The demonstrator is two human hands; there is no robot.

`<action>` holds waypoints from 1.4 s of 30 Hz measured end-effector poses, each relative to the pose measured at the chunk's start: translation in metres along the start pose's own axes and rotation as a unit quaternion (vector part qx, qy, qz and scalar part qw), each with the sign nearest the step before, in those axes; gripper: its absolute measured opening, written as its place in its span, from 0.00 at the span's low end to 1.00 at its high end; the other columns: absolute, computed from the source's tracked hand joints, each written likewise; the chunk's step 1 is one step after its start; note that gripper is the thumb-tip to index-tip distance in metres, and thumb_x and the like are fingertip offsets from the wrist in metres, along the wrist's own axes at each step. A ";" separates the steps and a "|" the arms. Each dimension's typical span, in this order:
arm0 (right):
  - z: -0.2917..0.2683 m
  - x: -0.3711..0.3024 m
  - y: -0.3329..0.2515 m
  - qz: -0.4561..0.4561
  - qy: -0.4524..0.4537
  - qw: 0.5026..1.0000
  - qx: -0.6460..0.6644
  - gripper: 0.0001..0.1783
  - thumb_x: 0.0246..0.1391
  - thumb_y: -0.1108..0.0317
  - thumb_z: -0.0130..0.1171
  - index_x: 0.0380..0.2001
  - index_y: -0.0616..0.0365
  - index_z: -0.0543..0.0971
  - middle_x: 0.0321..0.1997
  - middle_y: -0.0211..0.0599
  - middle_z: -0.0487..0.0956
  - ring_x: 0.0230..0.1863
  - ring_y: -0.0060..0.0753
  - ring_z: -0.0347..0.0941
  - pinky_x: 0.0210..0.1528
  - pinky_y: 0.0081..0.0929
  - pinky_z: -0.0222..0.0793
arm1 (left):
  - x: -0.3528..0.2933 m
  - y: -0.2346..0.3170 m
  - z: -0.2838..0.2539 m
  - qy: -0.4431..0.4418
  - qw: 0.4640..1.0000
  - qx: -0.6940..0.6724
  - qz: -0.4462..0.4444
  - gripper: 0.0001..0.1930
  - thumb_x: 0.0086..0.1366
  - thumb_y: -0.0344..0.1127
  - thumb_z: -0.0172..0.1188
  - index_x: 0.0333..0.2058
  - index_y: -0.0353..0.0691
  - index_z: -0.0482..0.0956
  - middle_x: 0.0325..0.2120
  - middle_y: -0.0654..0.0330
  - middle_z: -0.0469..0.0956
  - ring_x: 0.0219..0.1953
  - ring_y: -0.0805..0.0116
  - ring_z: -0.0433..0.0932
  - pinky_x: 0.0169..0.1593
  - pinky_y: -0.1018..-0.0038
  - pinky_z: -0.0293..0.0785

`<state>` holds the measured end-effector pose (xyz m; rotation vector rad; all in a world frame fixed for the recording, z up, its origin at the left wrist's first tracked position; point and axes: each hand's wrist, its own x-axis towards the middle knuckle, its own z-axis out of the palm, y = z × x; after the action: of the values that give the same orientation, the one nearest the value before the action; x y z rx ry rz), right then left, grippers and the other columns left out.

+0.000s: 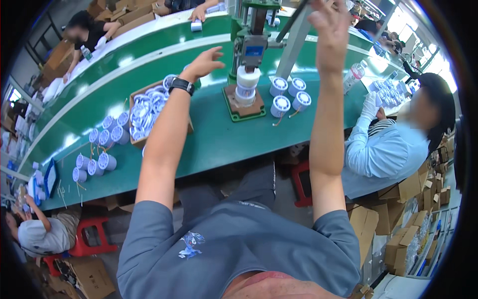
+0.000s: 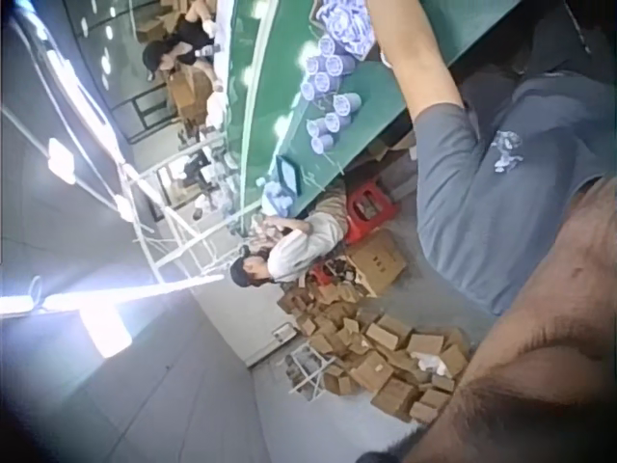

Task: Assembling small circular electronic components on a production line using a manual press and manual dexterity.

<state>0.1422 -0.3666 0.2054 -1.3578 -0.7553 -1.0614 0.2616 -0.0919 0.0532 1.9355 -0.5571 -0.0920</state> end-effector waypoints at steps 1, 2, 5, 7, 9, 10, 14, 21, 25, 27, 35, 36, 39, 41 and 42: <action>0.008 -0.011 0.002 0.054 0.022 0.998 0.005 0.28 0.58 0.73 0.52 0.61 0.64 0.62 0.48 0.45 0.77 0.48 0.34 0.75 0.55 0.29 0.68 | 0.008 -0.013 -0.025 0.021 0.984 0.175 0.001 0.38 0.55 0.36 0.64 0.64 0.35 0.60 0.59 0.43 0.68 0.60 0.49 0.69 0.61 0.64 0.66; 0.014 -0.037 0.006 0.106 0.044 0.993 0.008 0.29 0.55 0.74 0.53 0.60 0.63 0.63 0.46 0.43 0.77 0.48 0.34 0.75 0.56 0.29 0.68 | 0.014 -0.031 -0.042 0.042 0.938 0.343 0.003 0.38 0.55 0.40 0.63 0.64 0.37 0.62 0.57 0.40 0.69 0.58 0.44 0.70 0.61 0.61 0.67; 0.020 -0.134 0.043 0.152 0.001 0.978 -0.142 0.39 0.46 0.74 0.58 0.64 0.62 0.59 0.55 0.48 0.72 0.56 0.41 0.70 0.61 0.35 0.64 | 0.023 -0.075 -0.052 0.066 0.905 0.416 -0.053 0.35 0.54 0.42 0.64 0.61 0.40 0.67 0.53 0.38 0.72 0.57 0.41 0.70 0.59 0.58 0.69; 0.033 -0.181 0.061 0.206 -0.035 0.961 -0.180 0.43 0.43 0.74 0.60 0.66 0.62 0.57 0.58 0.51 0.69 0.59 0.48 0.67 0.63 0.39 0.62 | 0.015 -0.092 -0.041 0.013 0.875 0.477 -0.084 0.31 0.51 0.41 0.64 0.56 0.41 0.72 0.47 0.40 0.76 0.52 0.41 0.74 0.56 0.57 0.72; 0.048 -0.204 0.072 0.242 -0.058 0.951 -0.183 0.45 0.43 0.73 0.60 0.66 0.61 0.56 0.59 0.52 0.67 0.60 0.52 0.65 0.63 0.41 0.62 | 0.020 -0.103 -0.056 0.009 0.870 0.487 -0.076 0.28 0.52 0.40 0.63 0.53 0.39 0.73 0.45 0.40 0.77 0.49 0.41 0.75 0.54 0.56 0.72; 0.055 -0.205 0.078 0.226 -0.075 0.955 -0.177 0.46 0.43 0.71 0.62 0.66 0.60 0.55 0.60 0.53 0.67 0.60 0.52 0.67 0.61 0.40 0.63 | 0.018 -0.109 -0.058 0.010 0.866 0.495 -0.065 0.25 0.52 0.39 0.63 0.50 0.38 0.74 0.43 0.41 0.78 0.46 0.41 0.76 0.53 0.56 0.73; 0.051 -0.200 0.094 0.209 -0.096 0.957 -0.178 0.47 0.43 0.67 0.65 0.66 0.61 0.55 0.59 0.56 0.69 0.59 0.56 0.69 0.59 0.39 0.66 | 0.011 -0.024 -0.059 0.085 0.893 0.438 0.055 0.24 0.55 0.39 0.62 0.48 0.32 0.73 0.40 0.38 0.78 0.43 0.42 0.78 0.46 0.56 0.73; 0.036 -0.192 0.102 0.186 -0.147 0.949 -0.210 0.49 0.37 0.62 0.67 0.64 0.64 0.59 0.53 0.57 0.74 0.54 0.55 0.71 0.56 0.40 0.69 | -0.166 0.135 -0.010 -0.070 0.894 0.440 0.047 0.27 0.57 0.31 0.63 0.56 0.34 0.70 0.51 0.44 0.75 0.52 0.47 0.75 0.55 0.63 0.71; 0.025 -0.177 0.090 0.214 -0.158 0.940 -0.215 0.48 0.37 0.61 0.66 0.64 0.59 0.60 0.48 0.55 0.75 0.49 0.54 0.73 0.51 0.41 0.71 | -0.219 0.104 0.058 -0.092 0.915 0.392 -0.015 0.27 0.58 0.28 0.63 0.57 0.34 0.69 0.48 0.47 0.73 0.49 0.48 0.74 0.53 0.63 0.70; 0.024 -0.177 0.087 0.245 -0.196 0.927 -0.206 0.47 0.37 0.60 0.66 0.64 0.56 0.61 0.46 0.54 0.75 0.48 0.53 0.73 0.49 0.41 0.72 | -0.236 0.051 0.084 -0.076 0.906 0.416 -0.016 0.27 0.60 0.29 0.62 0.58 0.35 0.68 0.48 0.47 0.72 0.49 0.48 0.73 0.53 0.62 0.70; -0.015 -0.179 0.071 0.241 -0.138 0.920 -0.275 0.40 0.38 0.60 0.65 0.60 0.52 0.68 0.45 0.54 0.75 0.47 0.50 0.74 0.47 0.42 0.73 | -0.244 -0.004 0.113 0.194 0.921 0.334 0.042 0.26 0.65 0.30 0.55 0.62 0.37 0.66 0.55 0.45 0.66 0.55 0.50 0.68 0.57 0.62 0.65; -0.026 -0.176 0.065 0.221 -0.114 0.923 -0.293 0.38 0.39 0.60 0.65 0.58 0.52 0.70 0.45 0.53 0.75 0.47 0.50 0.75 0.48 0.41 0.73 | -0.244 -0.006 0.111 0.190 0.927 0.315 0.073 0.25 0.65 0.30 0.55 0.62 0.37 0.66 0.54 0.46 0.67 0.54 0.52 0.68 0.56 0.62 0.65; -0.059 -0.163 0.056 0.222 -0.047 0.927 -0.300 0.32 0.41 0.62 0.65 0.54 0.54 0.74 0.45 0.51 0.77 0.48 0.50 0.75 0.50 0.38 0.71 | -0.249 -0.020 0.099 0.198 0.950 0.223 0.093 0.24 0.66 0.31 0.53 0.60 0.37 0.68 0.53 0.47 0.69 0.54 0.54 0.70 0.57 0.64 0.65; -0.083 -0.159 0.095 0.110 -0.005 0.923 -0.369 0.29 0.39 0.62 0.63 0.49 0.57 0.75 0.42 0.55 0.76 0.44 0.57 0.74 0.48 0.43 0.71 | -0.245 -0.029 0.094 0.180 0.977 0.060 0.092 0.22 0.66 0.32 0.53 0.58 0.35 0.71 0.55 0.47 0.70 0.55 0.56 0.71 0.58 0.66 0.66; -0.082 -0.152 0.091 0.067 0.004 0.916 -0.397 0.23 0.47 0.66 0.58 0.48 0.61 0.75 0.38 0.48 0.76 0.40 0.45 0.75 0.43 0.36 0.72 | -0.248 -0.029 0.093 0.200 0.974 0.064 0.086 0.22 0.66 0.32 0.53 0.58 0.35 0.71 0.55 0.47 0.70 0.55 0.56 0.71 0.58 0.66 0.66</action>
<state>0.1563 -0.4320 0.0216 -2.0496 -0.1944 -1.3237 0.0224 -0.0575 -0.0582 1.9504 -0.4634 0.4452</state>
